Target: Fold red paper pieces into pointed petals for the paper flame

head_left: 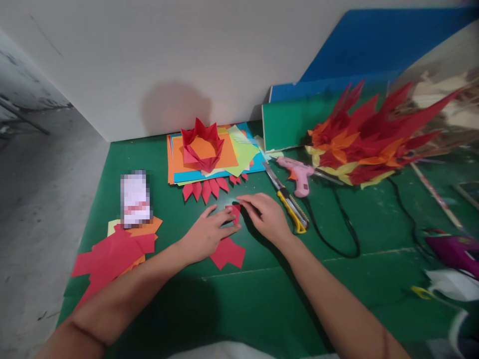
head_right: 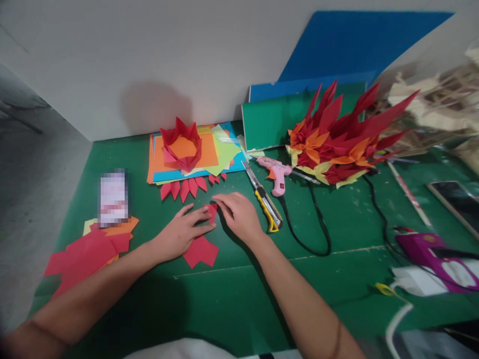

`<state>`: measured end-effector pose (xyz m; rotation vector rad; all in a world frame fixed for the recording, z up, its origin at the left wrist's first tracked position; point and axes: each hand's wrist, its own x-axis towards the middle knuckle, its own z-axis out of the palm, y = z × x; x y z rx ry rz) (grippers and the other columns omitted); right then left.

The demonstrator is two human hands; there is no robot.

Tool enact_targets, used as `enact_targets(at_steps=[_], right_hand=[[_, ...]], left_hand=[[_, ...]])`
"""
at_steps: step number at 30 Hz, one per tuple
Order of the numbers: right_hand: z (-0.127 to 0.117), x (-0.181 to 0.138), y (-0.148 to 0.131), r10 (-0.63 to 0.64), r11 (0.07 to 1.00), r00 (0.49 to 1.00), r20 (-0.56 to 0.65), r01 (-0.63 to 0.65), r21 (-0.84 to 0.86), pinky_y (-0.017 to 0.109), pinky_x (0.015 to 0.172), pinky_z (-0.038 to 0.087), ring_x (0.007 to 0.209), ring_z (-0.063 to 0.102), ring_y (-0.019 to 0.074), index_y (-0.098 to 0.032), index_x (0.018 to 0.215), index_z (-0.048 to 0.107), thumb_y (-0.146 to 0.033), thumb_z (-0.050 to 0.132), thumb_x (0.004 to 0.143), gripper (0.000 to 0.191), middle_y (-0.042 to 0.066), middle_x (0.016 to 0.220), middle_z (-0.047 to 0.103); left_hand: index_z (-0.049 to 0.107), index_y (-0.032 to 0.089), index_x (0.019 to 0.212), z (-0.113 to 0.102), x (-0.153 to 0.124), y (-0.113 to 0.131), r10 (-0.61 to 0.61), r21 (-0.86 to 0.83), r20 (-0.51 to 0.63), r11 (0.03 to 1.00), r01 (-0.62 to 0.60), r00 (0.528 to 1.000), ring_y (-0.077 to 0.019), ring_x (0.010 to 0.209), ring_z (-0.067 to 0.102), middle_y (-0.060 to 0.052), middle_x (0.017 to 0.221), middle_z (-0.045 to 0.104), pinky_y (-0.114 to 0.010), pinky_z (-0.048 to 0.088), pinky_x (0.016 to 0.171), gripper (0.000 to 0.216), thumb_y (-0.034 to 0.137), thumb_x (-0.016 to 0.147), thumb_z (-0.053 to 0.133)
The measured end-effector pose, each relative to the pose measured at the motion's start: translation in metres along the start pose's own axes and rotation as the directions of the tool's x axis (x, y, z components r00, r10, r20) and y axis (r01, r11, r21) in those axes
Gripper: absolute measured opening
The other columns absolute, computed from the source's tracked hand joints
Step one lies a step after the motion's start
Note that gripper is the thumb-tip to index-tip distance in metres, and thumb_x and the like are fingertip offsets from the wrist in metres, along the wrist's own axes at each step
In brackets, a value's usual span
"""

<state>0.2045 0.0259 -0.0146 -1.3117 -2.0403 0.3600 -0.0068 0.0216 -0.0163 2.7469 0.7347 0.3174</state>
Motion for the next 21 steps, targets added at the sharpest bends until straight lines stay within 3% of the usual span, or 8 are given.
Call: enact_targets(at_steps=[4, 8, 12, 17, 21], right_hand=[[-0.0023, -0.0003, 0.0021, 0.03, 0.998, 0.998, -0.047, -0.033, -0.062, 0.037, 0.075, 0.047, 0.084, 0.059, 0.0212, -0.02, 0.098, 0.065, -0.021, 0.046, 0.092, 0.019, 0.006, 0.09, 0.069], [-0.0036, 0.0001, 0.0029, 0.016, 0.99, 1.0, 0.01, -0.015, -0.143, 0.038, 0.076, 0.045, 0.085, 0.055, 0.023, -0.018, 0.095, 0.067, -0.023, 0.048, 0.091, 0.02, 0.009, 0.091, 0.064], [-0.0027, 0.0001, 0.0014, -0.01, 0.996, 0.995, 0.097, 0.019, -0.089, 0.038, 0.077, 0.044, 0.087, 0.053, 0.0228, -0.019, 0.099, 0.066, -0.024, 0.052, 0.089, 0.018, 0.009, 0.094, 0.061], [-0.0013, 0.002, 0.0, 0.023, 0.999, 0.991, 0.132, -0.025, 0.021, 0.037, 0.076, 0.043, 0.086, 0.054, 0.0212, -0.02, 0.085, 0.062, -0.019, 0.054, 0.087, 0.008, 0.006, 0.088, 0.06], [0.0002, 0.0028, -0.003, -0.003, 0.999, 0.988, 0.153, -0.004, 0.047, 0.035, 0.075, 0.042, 0.082, 0.055, 0.0198, -0.02, 0.08, 0.059, -0.016, 0.05, 0.088, 0.012, 0.005, 0.083, 0.062]], left_hand=[[0.053, 0.019, 0.125, -0.0007, 0.0009, 0.0006, 0.014, -0.025, -0.011, 1.0, -0.014, 1.0, -0.021, 0.127, 0.041, -0.009, 0.123, 0.057, -0.042, 0.032, 0.105, 0.048, 0.003, 0.083, 0.038], [0.052, 0.015, 0.125, -0.0026, 0.0013, 0.0024, -0.004, -0.049, -0.02, 0.999, 0.003, 1.0, -0.0191, 0.124, 0.043, -0.009, 0.126, 0.056, -0.037, 0.035, 0.1, 0.044, 0.004, 0.085, 0.037], [0.052, 0.018, 0.124, -0.0052, 0.0015, 0.0049, -0.039, -0.058, 0.008, 0.998, 0.039, 0.999, -0.0181, 0.124, 0.043, -0.008, 0.128, 0.055, -0.037, 0.033, 0.098, 0.045, 0.004, 0.085, 0.036], [0.052, 0.019, 0.123, -0.007, 0.0023, 0.0082, -0.032, -0.093, 0.031, 0.995, 0.035, 0.999, -0.0167, 0.121, 0.045, -0.006, 0.126, 0.056, -0.037, 0.029, 0.099, 0.045, 0.002, 0.084, 0.036], [0.052, 0.019, 0.124, -0.0066, 0.0023, 0.0096, -0.018, -0.076, 0.051, 0.997, 0.022, 0.999, -0.0179, 0.118, 0.045, -0.005, 0.128, 0.055, -0.034, 0.031, 0.095, 0.044, 0.004, 0.085, 0.038]])
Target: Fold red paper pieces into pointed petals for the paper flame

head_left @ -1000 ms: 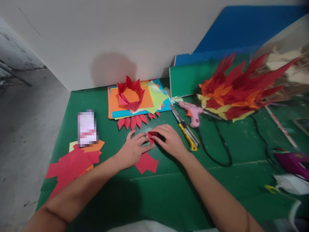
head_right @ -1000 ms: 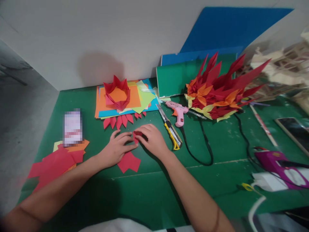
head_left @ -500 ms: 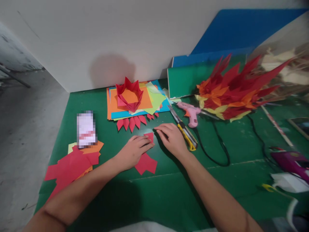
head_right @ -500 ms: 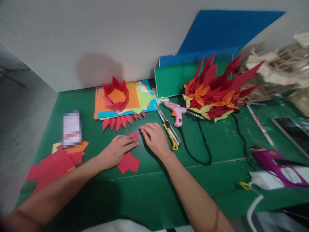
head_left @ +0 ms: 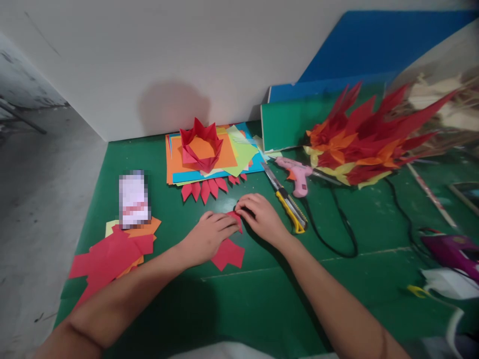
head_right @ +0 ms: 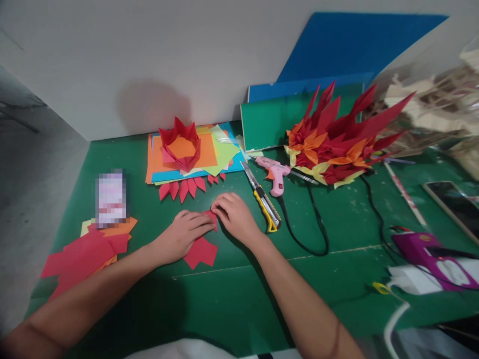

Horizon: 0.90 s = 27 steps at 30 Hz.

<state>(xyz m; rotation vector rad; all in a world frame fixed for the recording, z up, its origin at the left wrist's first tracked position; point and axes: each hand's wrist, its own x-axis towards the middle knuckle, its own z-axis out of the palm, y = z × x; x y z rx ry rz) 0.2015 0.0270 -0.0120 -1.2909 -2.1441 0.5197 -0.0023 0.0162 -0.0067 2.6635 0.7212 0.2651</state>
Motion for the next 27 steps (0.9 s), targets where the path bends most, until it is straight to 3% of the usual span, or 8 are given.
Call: enact_targets(at_steps=[4, 10, 17, 27], right_hand=[[0.001, -0.002, -0.003, 0.003, 1.0, 1.0, 0.012, -0.003, 0.028, 0.033, 0.073, 0.044, 0.078, 0.057, 0.019, -0.02, 0.082, 0.059, -0.018, 0.048, 0.09, 0.014, 0.004, 0.08, 0.065], [-0.003, -0.006, -0.004, 0.117, 0.992, 0.993, 0.005, -0.117, 0.044, 0.031, 0.066, 0.047, 0.072, 0.061, 0.0173, -0.022, 0.101, 0.065, -0.02, 0.057, 0.085, 0.018, 0.002, 0.079, 0.068], [-0.004, -0.007, -0.011, 0.19, 0.981, 0.982, -0.023, -0.189, 0.035, 0.029, 0.059, 0.045, 0.064, 0.061, 0.0161, -0.022, 0.08, 0.066, -0.019, 0.059, 0.082, 0.009, 0.001, 0.072, 0.068], [0.005, -0.009, -0.006, 0.07, 0.998, 0.994, -0.088, -0.069, 0.007, 0.03, 0.063, 0.046, 0.068, 0.059, 0.0167, -0.021, 0.078, 0.067, -0.024, 0.056, 0.086, 0.014, 0.003, 0.072, 0.065]], left_hand=[[0.051, 0.02, 0.126, 0.001, -0.001, 0.0, -0.014, 0.039, 0.003, 0.999, 0.013, 1.0, -0.0194, 0.115, 0.045, -0.004, 0.131, 0.053, -0.035, 0.032, 0.093, 0.044, 0.006, 0.085, 0.039], [0.05, 0.022, 0.127, 0.002, -0.002, -0.001, -0.015, 0.047, -0.038, 0.999, 0.017, 0.999, -0.0185, 0.12, 0.042, -0.002, 0.129, 0.055, -0.037, 0.027, 0.098, 0.044, 0.007, 0.086, 0.04], [0.052, 0.024, 0.124, 0.003, -0.003, 0.001, -0.032, 0.068, -0.051, 0.997, 0.035, 0.998, -0.0173, 0.12, 0.044, -0.005, 0.127, 0.055, -0.039, 0.024, 0.101, 0.045, 0.005, 0.084, 0.041], [0.057, 0.033, 0.118, 0.006, -0.004, 0.006, -0.133, 0.123, -0.143, 0.981, 0.151, 0.981, -0.0208, 0.115, 0.047, -0.007, 0.126, 0.052, -0.04, 0.03, 0.091, 0.04, 0.009, 0.088, 0.044]])
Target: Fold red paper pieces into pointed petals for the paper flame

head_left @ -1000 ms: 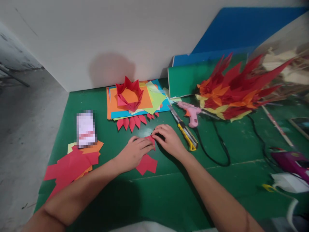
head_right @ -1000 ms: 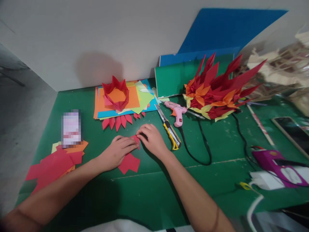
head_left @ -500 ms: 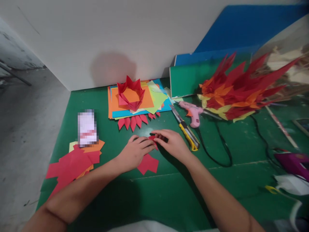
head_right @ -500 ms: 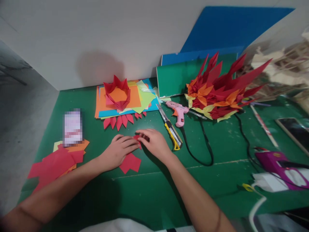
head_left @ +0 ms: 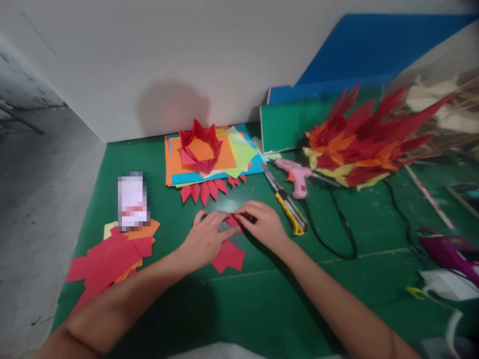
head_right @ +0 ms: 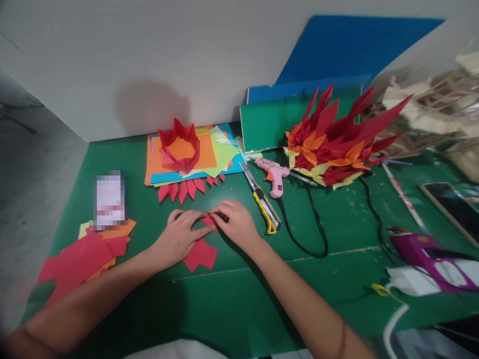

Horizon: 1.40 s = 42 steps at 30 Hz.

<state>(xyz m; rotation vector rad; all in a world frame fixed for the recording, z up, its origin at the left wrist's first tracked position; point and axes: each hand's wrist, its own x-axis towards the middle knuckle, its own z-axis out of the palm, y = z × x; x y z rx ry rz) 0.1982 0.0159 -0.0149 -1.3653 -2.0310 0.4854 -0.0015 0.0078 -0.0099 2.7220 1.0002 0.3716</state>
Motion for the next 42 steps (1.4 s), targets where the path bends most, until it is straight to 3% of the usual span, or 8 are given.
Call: enact_targets(at_steps=[5, 12, 18, 21, 27, 35, 42], right_hand=[[0.0, -0.004, 0.003, -0.113, 0.993, 0.993, -0.012, 0.113, -0.02, 0.032, 0.068, 0.047, 0.075, 0.061, 0.0179, -0.021, 0.084, 0.068, -0.024, 0.053, 0.089, 0.016, 0.005, 0.078, 0.068], [-0.005, 0.003, 0.014, -0.199, 0.98, 0.978, 0.063, 0.2, -0.018, 0.031, 0.067, 0.047, 0.075, 0.061, 0.0171, -0.021, 0.089, 0.069, -0.024, 0.052, 0.091, 0.017, 0.005, 0.08, 0.068], [-0.008, 0.003, 0.014, -0.284, 0.951, 0.95, 0.129, 0.296, -0.086, 0.031, 0.067, 0.045, 0.075, 0.057, 0.0174, -0.019, 0.092, 0.068, -0.022, 0.049, 0.092, 0.019, 0.006, 0.08, 0.067], [-0.009, 0.002, 0.012, -0.298, 0.946, 0.945, 0.134, 0.311, -0.088, 0.03, 0.066, 0.045, 0.074, 0.056, 0.0169, -0.018, 0.093, 0.067, -0.021, 0.049, 0.092, 0.019, 0.006, 0.081, 0.067], [-0.009, 0.002, 0.011, -0.292, 0.945, 0.946, 0.144, 0.308, -0.109, 0.03, 0.067, 0.044, 0.073, 0.055, 0.017, -0.018, 0.091, 0.067, -0.021, 0.048, 0.092, 0.019, 0.006, 0.08, 0.066], [-0.008, 0.001, 0.012, -0.32, 0.934, 0.938, 0.13, 0.336, -0.12, 0.028, 0.066, 0.042, 0.073, 0.053, 0.0163, -0.017, 0.093, 0.067, -0.021, 0.049, 0.093, 0.019, 0.005, 0.079, 0.065], [-0.009, 0.0, 0.013, -0.328, 0.927, 0.934, 0.144, 0.347, -0.143, 0.028, 0.068, 0.043, 0.074, 0.052, 0.0161, -0.015, 0.093, 0.067, -0.019, 0.046, 0.093, 0.021, 0.006, 0.081, 0.065]], left_hand=[[0.056, 0.033, 0.12, 0.001, -0.001, 0.001, 0.004, 0.047, 0.01, 0.999, -0.004, 1.0, -0.0216, 0.114, 0.046, -0.007, 0.128, 0.051, -0.038, 0.032, 0.086, 0.04, 0.01, 0.088, 0.045], [0.05, 0.031, 0.128, -0.001, -0.001, 0.006, 0.02, 0.149, 0.09, 0.988, -0.033, 0.996, -0.0236, 0.106, 0.046, -0.008, 0.13, 0.049, -0.035, 0.036, 0.078, 0.047, 0.011, 0.086, 0.047], [0.053, 0.032, 0.124, -0.002, 0.0, 0.012, -0.018, 0.178, 0.046, 0.984, 0.01, 0.999, -0.0245, 0.102, 0.047, -0.009, 0.126, 0.052, -0.037, 0.036, 0.076, 0.044, 0.011, 0.086, 0.047], [0.055, 0.032, 0.121, -0.001, 0.001, 0.016, -0.055, 0.181, 0.04, 0.982, 0.047, 0.998, -0.0242, 0.099, 0.049, -0.008, 0.124, 0.054, -0.037, 0.038, 0.075, 0.041, 0.012, 0.087, 0.046], [0.055, 0.024, 0.123, -0.002, 0.006, 0.028, -0.091, 0.256, 0.152, 0.965, 0.05, 0.984, -0.0229, 0.095, 0.051, -0.012, 0.125, 0.054, -0.035, 0.04, 0.078, 0.036, 0.018, 0.087, 0.049], [0.052, 0.024, 0.126, -0.02, 0.012, 0.01, 0.063, 0.188, 0.244, 0.976, -0.111, 0.968, -0.0245, 0.1, 0.051, -0.012, 0.117, 0.055, -0.037, 0.039, 0.081, 0.039, 0.017, 0.088, 0.048], [0.049, 0.028, 0.128, -0.007, 0.005, -0.005, 0.11, 0.115, 0.139, 0.985, -0.126, 0.984, -0.0242, 0.106, 0.048, -0.012, 0.12, 0.051, -0.036, 0.038, 0.082, 0.044, 0.01, 0.088, 0.046]])
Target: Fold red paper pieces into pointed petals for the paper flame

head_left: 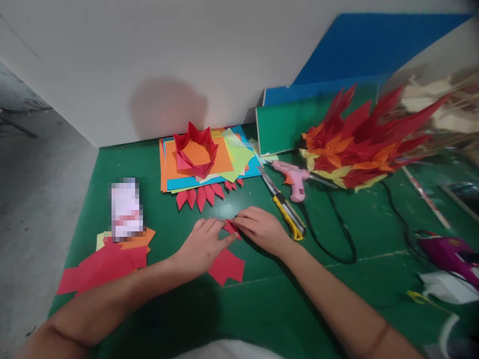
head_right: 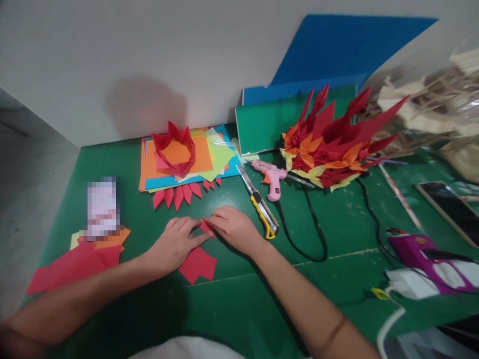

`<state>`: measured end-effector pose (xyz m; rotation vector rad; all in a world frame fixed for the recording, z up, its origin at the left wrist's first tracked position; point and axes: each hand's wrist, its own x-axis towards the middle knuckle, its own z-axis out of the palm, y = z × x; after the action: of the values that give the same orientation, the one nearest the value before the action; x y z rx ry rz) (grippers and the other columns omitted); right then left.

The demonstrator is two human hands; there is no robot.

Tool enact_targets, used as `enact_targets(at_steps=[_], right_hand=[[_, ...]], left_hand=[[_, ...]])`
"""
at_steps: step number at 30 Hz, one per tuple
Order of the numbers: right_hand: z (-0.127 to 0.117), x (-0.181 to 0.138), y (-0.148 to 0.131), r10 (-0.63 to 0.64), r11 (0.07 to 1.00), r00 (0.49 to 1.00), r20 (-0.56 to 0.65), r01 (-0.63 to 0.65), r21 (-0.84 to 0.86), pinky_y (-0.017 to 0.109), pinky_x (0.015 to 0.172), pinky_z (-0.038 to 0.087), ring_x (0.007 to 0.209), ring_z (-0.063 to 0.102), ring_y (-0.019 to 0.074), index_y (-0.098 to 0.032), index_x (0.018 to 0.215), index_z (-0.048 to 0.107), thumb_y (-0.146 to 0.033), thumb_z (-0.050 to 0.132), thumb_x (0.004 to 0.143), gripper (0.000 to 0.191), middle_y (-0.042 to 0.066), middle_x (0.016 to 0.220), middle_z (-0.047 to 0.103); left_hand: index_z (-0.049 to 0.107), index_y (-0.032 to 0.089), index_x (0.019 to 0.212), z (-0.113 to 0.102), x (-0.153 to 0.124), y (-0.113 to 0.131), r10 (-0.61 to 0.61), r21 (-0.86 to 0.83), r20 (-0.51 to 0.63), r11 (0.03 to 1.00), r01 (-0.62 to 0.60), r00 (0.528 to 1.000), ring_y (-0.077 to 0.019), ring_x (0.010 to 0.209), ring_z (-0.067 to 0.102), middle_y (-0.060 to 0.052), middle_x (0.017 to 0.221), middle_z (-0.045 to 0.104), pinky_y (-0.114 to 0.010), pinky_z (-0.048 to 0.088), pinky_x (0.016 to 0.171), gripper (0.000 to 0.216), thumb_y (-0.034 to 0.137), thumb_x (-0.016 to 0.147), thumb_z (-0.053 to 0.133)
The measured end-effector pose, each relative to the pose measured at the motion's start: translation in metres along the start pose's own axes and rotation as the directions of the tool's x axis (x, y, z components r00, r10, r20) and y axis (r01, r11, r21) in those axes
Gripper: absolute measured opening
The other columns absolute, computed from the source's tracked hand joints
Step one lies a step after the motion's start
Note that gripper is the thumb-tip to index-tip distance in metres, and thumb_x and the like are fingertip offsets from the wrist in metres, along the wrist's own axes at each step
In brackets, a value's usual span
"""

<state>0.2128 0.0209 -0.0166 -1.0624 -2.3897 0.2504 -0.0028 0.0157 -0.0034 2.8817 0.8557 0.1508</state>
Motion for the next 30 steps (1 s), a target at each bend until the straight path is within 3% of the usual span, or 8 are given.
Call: enact_targets(at_steps=[10, 23, 30], right_hand=[[-0.0025, 0.0018, -0.0028, -0.024, 1.0, 0.999, -0.021, 0.024, -0.015, 0.028, 0.067, 0.043, 0.072, 0.051, 0.0156, -0.015, 0.091, 0.066, -0.02, 0.044, 0.094, 0.023, 0.006, 0.079, 0.065], [-0.0045, 0.0017, -0.0014, -0.017, 1.0, 1.0, 0.01, 0.017, 0.009, 0.028, 0.067, 0.044, 0.073, 0.052, 0.0159, -0.016, 0.093, 0.067, -0.019, 0.045, 0.094, 0.022, 0.006, 0.08, 0.065], [0.0, 0.001, -0.0007, 0.012, 0.999, 0.999, -0.035, -0.01, 0.049, 0.028, 0.066, 0.044, 0.073, 0.053, 0.0159, -0.015, 0.091, 0.067, -0.02, 0.049, 0.092, 0.019, 0.006, 0.08, 0.065]], left_hand=[[0.051, 0.028, 0.127, 0.0021, -0.0008, -0.0023, -0.003, -0.076, -0.02, 0.997, 0.001, 1.0, -0.0248, 0.117, 0.043, -0.012, 0.134, 0.042, -0.038, 0.038, 0.088, 0.04, 0.014, 0.09, 0.045], [0.052, 0.026, 0.127, 0.0034, -0.0001, -0.0024, 0.015, -0.084, -0.049, 0.996, -0.019, 0.999, -0.0252, 0.116, 0.044, -0.013, 0.131, 0.045, -0.038, 0.039, 0.09, 0.041, 0.013, 0.088, 0.046], [0.051, 0.026, 0.128, 0.0037, 0.0, -0.0019, 0.016, -0.08, -0.045, 0.997, -0.02, 0.999, -0.0252, 0.116, 0.044, -0.013, 0.131, 0.045, -0.038, 0.039, 0.089, 0.04, 0.015, 0.09, 0.043]])
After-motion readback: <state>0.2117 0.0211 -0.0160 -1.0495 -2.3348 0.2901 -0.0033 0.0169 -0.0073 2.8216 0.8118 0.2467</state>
